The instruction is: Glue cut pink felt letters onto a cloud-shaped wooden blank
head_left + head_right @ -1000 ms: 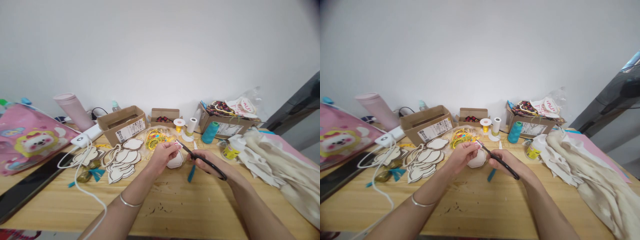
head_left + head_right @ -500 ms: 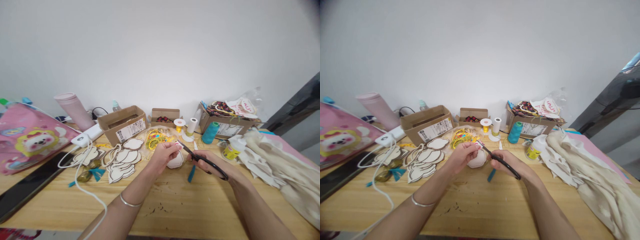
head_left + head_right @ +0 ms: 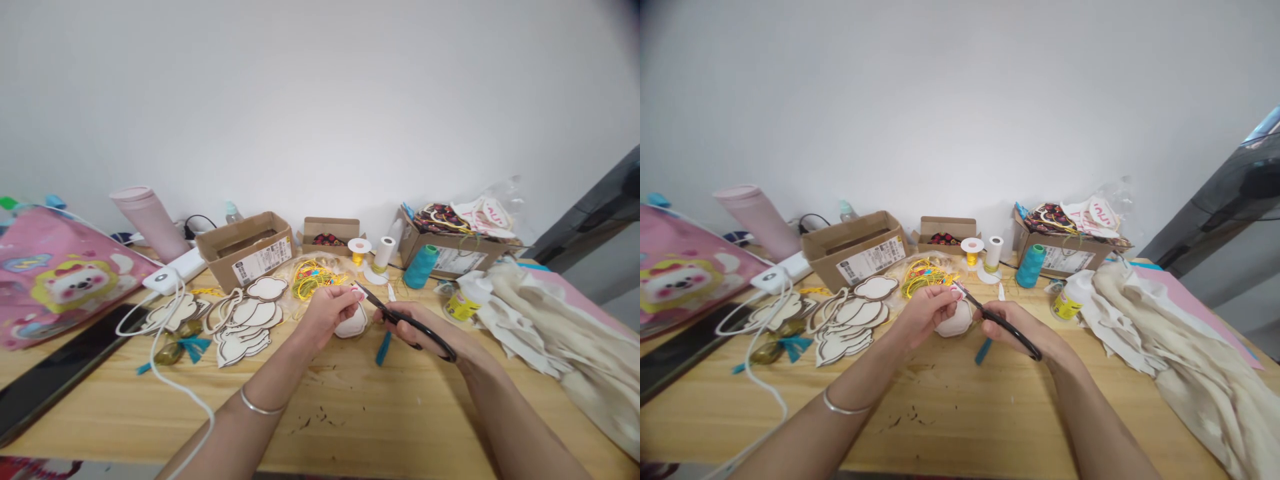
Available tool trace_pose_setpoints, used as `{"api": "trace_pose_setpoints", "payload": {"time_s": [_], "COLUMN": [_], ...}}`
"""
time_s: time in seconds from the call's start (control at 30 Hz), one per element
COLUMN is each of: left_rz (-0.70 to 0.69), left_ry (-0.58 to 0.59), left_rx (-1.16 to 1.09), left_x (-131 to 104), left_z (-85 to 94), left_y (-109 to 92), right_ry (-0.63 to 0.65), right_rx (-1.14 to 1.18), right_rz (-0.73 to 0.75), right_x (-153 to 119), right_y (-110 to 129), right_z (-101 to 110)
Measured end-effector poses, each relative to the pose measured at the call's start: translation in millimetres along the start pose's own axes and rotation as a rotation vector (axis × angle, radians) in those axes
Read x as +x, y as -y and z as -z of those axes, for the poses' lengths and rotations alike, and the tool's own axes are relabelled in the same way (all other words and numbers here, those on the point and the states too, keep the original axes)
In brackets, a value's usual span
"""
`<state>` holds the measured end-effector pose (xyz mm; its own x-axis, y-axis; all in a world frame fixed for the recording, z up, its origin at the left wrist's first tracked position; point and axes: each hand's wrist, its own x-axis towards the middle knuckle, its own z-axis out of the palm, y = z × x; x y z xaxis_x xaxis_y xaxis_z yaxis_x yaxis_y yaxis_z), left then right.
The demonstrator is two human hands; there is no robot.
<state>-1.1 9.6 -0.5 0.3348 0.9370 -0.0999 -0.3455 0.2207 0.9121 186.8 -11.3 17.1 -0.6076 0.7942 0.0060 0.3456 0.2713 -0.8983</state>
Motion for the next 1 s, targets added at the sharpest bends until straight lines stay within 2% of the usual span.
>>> {"api": "trace_pose_setpoints", "payload": {"time_s": [0.4, 1.0], "left_rz": [-0.013, 0.004], "left_ry": [-0.010, -0.016], "left_rx": [0.019, 0.023], "left_x": [2, 2], "left_z": [1.2, 0.2], "left_y": [1, 2], "right_ry": [-0.003, -0.017], "right_rx": [0.003, 0.026], "right_rz": [0.007, -0.068], "right_x": [0, 3], "right_y": [-6, 6], "right_z": [1, -2]}}
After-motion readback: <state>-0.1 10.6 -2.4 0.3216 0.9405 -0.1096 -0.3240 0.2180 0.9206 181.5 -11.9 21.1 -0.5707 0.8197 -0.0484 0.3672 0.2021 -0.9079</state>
